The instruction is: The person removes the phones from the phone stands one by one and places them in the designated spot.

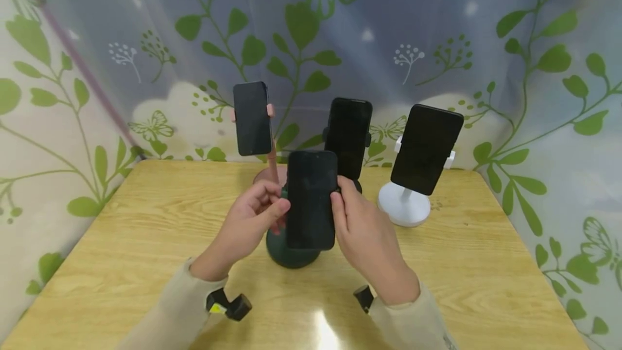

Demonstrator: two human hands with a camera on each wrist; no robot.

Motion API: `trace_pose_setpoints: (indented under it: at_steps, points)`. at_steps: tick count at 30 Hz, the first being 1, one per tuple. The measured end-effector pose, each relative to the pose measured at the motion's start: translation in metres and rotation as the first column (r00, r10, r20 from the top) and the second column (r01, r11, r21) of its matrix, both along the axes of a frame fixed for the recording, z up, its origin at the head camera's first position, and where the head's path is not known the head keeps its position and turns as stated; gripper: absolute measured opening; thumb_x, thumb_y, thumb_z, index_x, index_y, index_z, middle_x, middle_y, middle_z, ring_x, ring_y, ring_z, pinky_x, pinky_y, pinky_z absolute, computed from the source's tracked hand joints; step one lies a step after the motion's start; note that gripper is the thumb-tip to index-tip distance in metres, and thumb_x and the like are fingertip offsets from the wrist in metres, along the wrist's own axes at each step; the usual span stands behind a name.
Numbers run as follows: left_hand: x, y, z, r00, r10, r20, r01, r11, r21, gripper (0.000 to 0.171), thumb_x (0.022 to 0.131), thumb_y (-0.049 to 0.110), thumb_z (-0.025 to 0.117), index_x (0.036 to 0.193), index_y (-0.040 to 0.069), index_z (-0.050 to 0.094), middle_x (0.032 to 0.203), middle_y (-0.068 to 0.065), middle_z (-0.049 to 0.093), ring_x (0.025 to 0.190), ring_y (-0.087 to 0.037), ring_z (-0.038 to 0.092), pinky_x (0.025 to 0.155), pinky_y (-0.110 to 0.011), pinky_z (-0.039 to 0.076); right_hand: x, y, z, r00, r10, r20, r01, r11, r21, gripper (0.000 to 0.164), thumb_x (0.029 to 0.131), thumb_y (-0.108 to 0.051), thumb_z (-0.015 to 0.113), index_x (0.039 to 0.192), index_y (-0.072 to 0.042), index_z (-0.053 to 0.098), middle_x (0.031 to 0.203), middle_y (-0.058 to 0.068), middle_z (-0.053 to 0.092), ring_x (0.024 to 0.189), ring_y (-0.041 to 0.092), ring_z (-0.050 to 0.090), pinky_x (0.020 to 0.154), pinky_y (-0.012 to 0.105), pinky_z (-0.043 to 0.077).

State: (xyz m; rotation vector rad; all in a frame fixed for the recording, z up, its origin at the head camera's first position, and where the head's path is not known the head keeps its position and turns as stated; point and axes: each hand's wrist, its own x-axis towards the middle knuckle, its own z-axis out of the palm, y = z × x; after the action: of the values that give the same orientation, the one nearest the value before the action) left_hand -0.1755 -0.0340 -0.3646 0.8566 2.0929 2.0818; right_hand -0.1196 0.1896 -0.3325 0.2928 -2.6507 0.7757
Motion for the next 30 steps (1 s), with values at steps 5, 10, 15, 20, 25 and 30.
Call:
trace_pose_setpoints:
  at_steps: [5, 10, 15, 20, 25, 30]
  points:
    - [0.0, 0.002, 0.0, 1.0, 0.006, 0.0, -0.006, 1.0, -0.018, 0.019, 0.102, 0.021, 0.067, 0.106, 0.004, 0.06, 0.084, -0.009, 0.063, 0.07, -0.027, 0.065, 0.061, -0.032, 0.057, 0.001, 0.002, 0.002, 1.0, 0.0, 0.004, 0.0, 1.0, -0.006, 0.034, 0.112, -0.029, 0.045, 0.138, -0.009, 0.054, 0.088, 0.005, 0.064, 0.082, 0.024, 0.062, 0.073, 0.044, 0.051]
    - [0.0, 0.001, -0.001, 1.0, 0.012, -0.006, -0.012, 1.0, -0.016, 0.023, 0.102, 0.026, 0.068, 0.105, 0.005, 0.06, 0.083, -0.01, 0.063, 0.069, -0.023, 0.064, 0.06, -0.033, 0.057, 0.0, 0.004, 0.006, 0.999, 0.014, 0.042, -0.012, 0.999, -0.047, 0.041, 0.112, -0.037, 0.045, 0.142, -0.011, 0.054, 0.101, 0.004, 0.067, 0.086, 0.021, 0.062, 0.076, 0.043, 0.052]
    - [0.0, 0.0, -0.001, 1.0, 0.009, -0.007, -0.009, 1.0, -0.013, 0.023, 0.102, 0.028, 0.068, 0.104, 0.006, 0.06, 0.082, -0.009, 0.063, 0.072, -0.038, 0.064, 0.06, -0.032, 0.057, -0.003, 0.004, 0.007, 0.999, 0.016, 0.043, -0.011, 0.993, -0.116, 0.053, 0.111, -0.044, 0.044, 0.153, -0.011, 0.042, 0.12, 0.006, 0.063, 0.091, 0.021, 0.061, 0.076, 0.041, 0.052]
    - [0.001, 0.001, -0.002, 1.0, 0.001, -0.01, -0.001, 1.0, -0.009, 0.025, 0.102, 0.03, 0.068, 0.105, 0.006, 0.06, 0.082, -0.009, 0.062, 0.073, -0.041, 0.064, 0.06, -0.032, 0.056, -0.01, 0.002, 0.016, 0.999, -0.012, -0.04, 0.008, 0.995, -0.102, 0.061, 0.11, -0.047, 0.045, 0.158, -0.011, 0.035, 0.13, 0.008, 0.056, 0.091, 0.019, 0.061, 0.068, 0.039, 0.051]
    - [0.0, 0.001, -0.003, 1.0, -0.007, -0.023, 0.007, 1.0, 0.001, 0.032, 0.102, 0.037, 0.067, 0.106, 0.006, 0.06, 0.082, -0.01, 0.062, 0.071, -0.028, 0.065, 0.06, -0.032, 0.056, -0.019, -0.005, 0.033, 0.998, -0.044, -0.039, 0.043, 0.999, -0.027, 0.068, 0.107, -0.057, 0.043, 0.159, -0.014, 0.034, 0.134, 0.009, 0.055, 0.085, 0.017, 0.06, 0.062, 0.035, 0.049]
    - [0.001, 0.001, -0.002, 0.999, -0.011, -0.03, 0.011, 1.0, -0.01, 0.033, 0.102, 0.038, 0.065, 0.108, 0.006, 0.06, 0.083, -0.009, 0.062, 0.072, -0.021, 0.066, 0.061, -0.033, 0.057, -0.029, -0.016, 0.046, 0.996, -0.09, -0.002, 0.09, 0.991, 0.098, 0.084, 0.102, -0.071, 0.04, 0.161, -0.013, 0.03, 0.133, 0.016, 0.052, 0.072, 0.023, 0.056, 0.052, 0.035, 0.045]
